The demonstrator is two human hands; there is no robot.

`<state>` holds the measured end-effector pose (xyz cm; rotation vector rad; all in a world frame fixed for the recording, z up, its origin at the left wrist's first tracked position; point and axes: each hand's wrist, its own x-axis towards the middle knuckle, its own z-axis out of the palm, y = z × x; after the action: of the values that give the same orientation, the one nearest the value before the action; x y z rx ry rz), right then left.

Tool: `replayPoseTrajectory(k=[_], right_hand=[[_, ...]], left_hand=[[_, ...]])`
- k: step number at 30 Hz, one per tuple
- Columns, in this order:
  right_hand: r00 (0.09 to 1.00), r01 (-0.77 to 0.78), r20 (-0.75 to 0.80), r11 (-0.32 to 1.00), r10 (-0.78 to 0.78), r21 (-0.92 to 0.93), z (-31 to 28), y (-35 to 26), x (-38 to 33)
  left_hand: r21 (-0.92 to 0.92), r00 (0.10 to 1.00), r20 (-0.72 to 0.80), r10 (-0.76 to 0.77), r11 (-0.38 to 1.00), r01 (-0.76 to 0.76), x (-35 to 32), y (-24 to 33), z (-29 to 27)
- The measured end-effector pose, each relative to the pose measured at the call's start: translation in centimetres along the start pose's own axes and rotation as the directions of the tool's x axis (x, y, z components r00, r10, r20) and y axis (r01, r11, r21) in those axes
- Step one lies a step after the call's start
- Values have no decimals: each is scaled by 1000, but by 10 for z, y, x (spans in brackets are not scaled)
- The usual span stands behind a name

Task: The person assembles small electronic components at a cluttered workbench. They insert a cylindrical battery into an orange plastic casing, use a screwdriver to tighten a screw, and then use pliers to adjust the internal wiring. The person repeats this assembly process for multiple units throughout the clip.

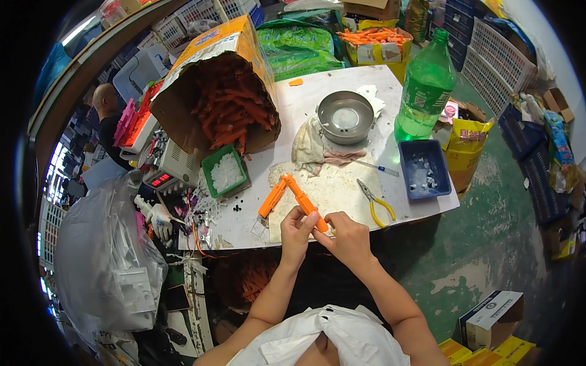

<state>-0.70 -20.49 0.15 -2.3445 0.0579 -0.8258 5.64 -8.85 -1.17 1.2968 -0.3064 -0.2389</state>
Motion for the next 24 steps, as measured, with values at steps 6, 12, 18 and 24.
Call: replayPoseTrajectory(k=[6, 12, 18, 24], right_hand=[[998, 40, 51, 999, -40, -14, 3, -1, 0], [999, 41, 35, 999, -40, -35, 4, 3, 0], [999, 45, 30, 999, -45, -19, 5, 8, 1], [996, -78, -53, 996, 75, -38, -6, 26, 19]], left_hand=[[-79, 999, 16, -28, 996, 29, -2, 8, 1], [-61, 1000, 0, -20, 998, 20, 2, -1, 0], [-20, 998, 36, -54, 998, 55, 6, -12, -4], [269, 987, 19, 162, 950, -161, 13, -10, -1]])
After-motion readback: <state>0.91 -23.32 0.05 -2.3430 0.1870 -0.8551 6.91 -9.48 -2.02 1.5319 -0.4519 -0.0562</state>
